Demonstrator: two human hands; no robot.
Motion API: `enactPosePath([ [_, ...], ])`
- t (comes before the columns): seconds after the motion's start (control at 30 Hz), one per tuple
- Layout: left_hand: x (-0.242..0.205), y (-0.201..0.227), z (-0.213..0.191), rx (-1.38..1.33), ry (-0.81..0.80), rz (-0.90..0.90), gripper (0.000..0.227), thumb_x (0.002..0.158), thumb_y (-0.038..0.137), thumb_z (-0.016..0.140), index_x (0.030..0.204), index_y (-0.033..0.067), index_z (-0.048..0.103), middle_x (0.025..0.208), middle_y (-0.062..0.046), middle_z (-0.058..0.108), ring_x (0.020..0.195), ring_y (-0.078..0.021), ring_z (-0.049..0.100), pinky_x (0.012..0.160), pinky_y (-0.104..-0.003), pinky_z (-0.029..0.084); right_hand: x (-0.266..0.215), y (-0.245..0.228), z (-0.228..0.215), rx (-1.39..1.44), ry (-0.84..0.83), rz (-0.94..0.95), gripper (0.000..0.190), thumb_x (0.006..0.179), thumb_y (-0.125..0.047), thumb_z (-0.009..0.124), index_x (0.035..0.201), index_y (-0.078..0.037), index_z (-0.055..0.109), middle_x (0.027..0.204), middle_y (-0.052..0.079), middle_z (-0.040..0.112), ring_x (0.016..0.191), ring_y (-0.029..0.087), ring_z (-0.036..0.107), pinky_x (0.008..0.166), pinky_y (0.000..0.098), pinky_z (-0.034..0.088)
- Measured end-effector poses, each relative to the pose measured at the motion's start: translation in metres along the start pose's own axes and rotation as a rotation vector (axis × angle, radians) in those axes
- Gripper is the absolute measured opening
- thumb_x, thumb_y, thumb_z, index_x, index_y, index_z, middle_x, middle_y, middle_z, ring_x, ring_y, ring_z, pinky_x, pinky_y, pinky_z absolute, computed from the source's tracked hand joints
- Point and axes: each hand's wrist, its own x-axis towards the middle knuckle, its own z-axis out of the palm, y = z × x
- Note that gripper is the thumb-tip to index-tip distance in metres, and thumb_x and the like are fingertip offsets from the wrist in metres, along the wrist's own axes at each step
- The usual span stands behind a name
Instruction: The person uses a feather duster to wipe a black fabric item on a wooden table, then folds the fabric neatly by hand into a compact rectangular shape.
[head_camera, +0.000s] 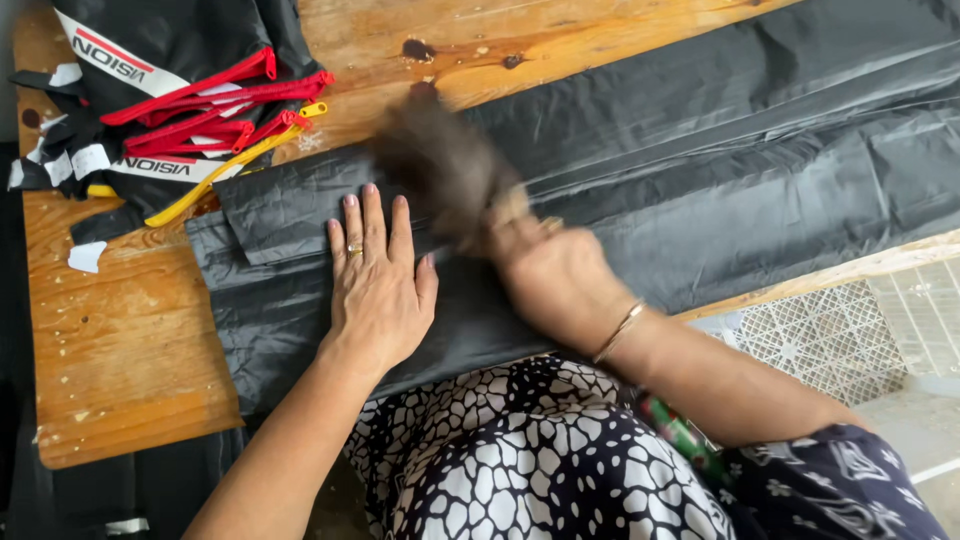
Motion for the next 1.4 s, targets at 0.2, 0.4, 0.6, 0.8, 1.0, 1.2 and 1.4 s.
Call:
enactPosePath([
  [0.2, 0.001, 0.000, -0.004, -0.023, -0.028, -0.016, 0.071, 0.103, 0.035, 0.037, 0.160, -0.0059, 0.025, 0.166, -0.036, 0.011, 0.155, -0.0519, 0.006, 0.124, -0.062, 0.000, -0.095, 0.142, 0.074, -0.835, -0.148, 0.235, 0.005, 0.095, -0.029, 0.056, 0.093, -0.032, 0.059, 0.067, -0.010, 0.049, 0.055, 0.010, 0.054, 0.044, 0.0324, 0.036],
  [0.4, -0.004, 0.000, 0.008, 0.031, 0.167, 0.030, 0.070, 0.099, 0.032, 0.050, 0.155, -0.0067, 0.037, 0.164, -0.036, 0.019, 0.152, -0.0531, 0.019, 0.123, -0.064, 0.017, -0.119, 0.196, 0.030, -0.330, -0.422, 0.589, 0.010, 0.102, -0.022, 0.054, 0.103, -0.018, 0.064, 0.081, 0.011, 0.073, 0.069, 0.041, 0.073, 0.053, 0.0520, 0.054],
  [0.6, 0.002, 0.022, -0.011, 0.045, 0.171, 0.206, 0.069, 0.101, 0.031, 0.048, 0.158, -0.0048, 0.036, 0.169, -0.023, 0.017, 0.157, -0.0439, 0.016, 0.126, -0.062, 0.011, -0.022, 0.025, -0.031, 0.170, -0.266, 0.175, 0.002, 0.094, -0.016, 0.059, 0.092, -0.015, 0.059, 0.071, 0.003, 0.060, 0.052, 0.023, 0.056, 0.043, 0.0391, 0.041],
  [0.8, 0.001, 0.011, 0.004, 0.042, 0.108, 0.184, 0.069, 0.099, 0.031, 0.045, 0.156, -0.0043, 0.035, 0.168, -0.024, 0.025, 0.154, -0.0443, 0.022, 0.126, -0.059, 0.012, -0.024, 0.007, 0.010, -0.332, -0.194, 0.049, 0.049, 0.090, -0.015, 0.049, 0.135, -0.002, 0.060, 0.105, 0.012, 0.072, 0.049, 0.012, 0.049, 0.037, 0.0301, 0.032],
  [1.0, 0.001, 0.009, 0.007, 0.057, 0.095, 0.177, 0.070, 0.101, 0.035, 0.042, 0.158, -0.0028, 0.031, 0.169, -0.022, 0.021, 0.155, -0.0426, 0.020, 0.127, -0.057, 0.011, -0.122, 0.177, 0.056, -0.654, -0.282, 0.385, 0.018, 0.102, -0.027, 0.052, 0.109, -0.039, 0.063, 0.066, -0.009, 0.063, 0.047, 0.014, 0.063, 0.037, 0.0315, 0.042],
  [1.2, 0.000, 0.013, 0.005, 0.055, 0.085, 0.173, 0.070, 0.100, 0.034, 0.043, 0.158, -0.0031, 0.032, 0.168, -0.024, 0.023, 0.154, -0.0441, 0.021, 0.126, -0.058, 0.011, -0.134, 0.210, 0.029, -0.570, -0.356, 0.466, 0.006, 0.103, -0.030, 0.059, 0.106, -0.033, 0.063, 0.081, -0.006, 0.067, 0.061, 0.019, 0.071, 0.043, 0.0343, 0.046],
  [1.4, 0.004, 0.015, -0.003, 0.023, -0.057, 0.125, 0.075, 0.097, 0.034, 0.041, 0.161, -0.0018, 0.024, 0.170, -0.024, 0.014, 0.156, -0.0454, 0.011, 0.125, -0.062, 0.003, -0.006, 0.000, -0.016, 0.067, -0.042, 0.117, 0.019, 0.095, -0.006, 0.052, 0.091, -0.014, 0.069, 0.066, 0.012, 0.060, 0.054, 0.031, 0.062, 0.045, 0.0395, 0.047],
])
